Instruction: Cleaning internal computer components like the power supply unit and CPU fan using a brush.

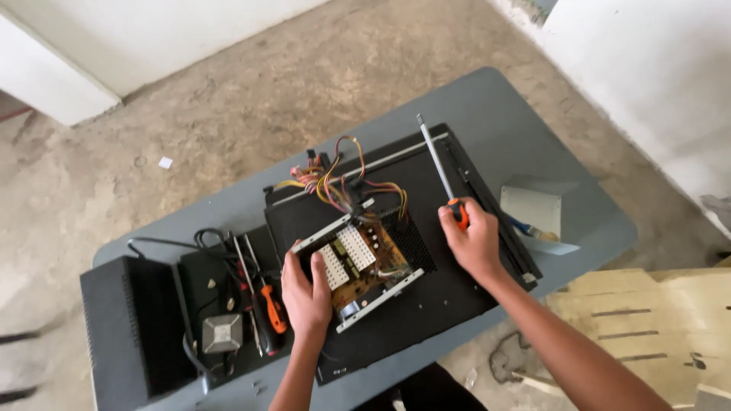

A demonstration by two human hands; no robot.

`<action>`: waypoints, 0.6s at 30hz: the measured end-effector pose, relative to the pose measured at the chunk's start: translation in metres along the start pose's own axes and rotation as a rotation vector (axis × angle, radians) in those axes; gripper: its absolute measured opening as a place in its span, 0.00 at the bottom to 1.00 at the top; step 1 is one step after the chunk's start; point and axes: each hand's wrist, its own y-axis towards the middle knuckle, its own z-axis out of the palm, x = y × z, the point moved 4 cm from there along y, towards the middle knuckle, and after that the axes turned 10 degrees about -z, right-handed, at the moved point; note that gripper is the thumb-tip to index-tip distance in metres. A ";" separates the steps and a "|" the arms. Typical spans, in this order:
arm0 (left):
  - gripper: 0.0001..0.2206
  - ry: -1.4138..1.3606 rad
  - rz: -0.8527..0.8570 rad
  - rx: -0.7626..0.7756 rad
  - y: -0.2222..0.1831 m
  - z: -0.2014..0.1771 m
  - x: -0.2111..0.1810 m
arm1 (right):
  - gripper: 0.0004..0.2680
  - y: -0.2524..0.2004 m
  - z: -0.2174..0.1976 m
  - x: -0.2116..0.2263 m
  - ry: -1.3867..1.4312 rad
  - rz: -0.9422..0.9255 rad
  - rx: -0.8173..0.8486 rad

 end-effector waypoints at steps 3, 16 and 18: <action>0.26 0.023 0.073 -0.049 0.003 0.002 -0.005 | 0.11 0.004 -0.002 0.001 -0.055 0.030 -0.041; 0.20 0.053 0.081 -0.081 0.015 0.012 0.019 | 0.08 0.032 -0.076 -0.003 0.346 0.349 -0.276; 0.19 0.056 0.063 -0.080 0.011 0.013 0.023 | 0.09 0.033 -0.122 -0.032 0.346 0.229 -0.458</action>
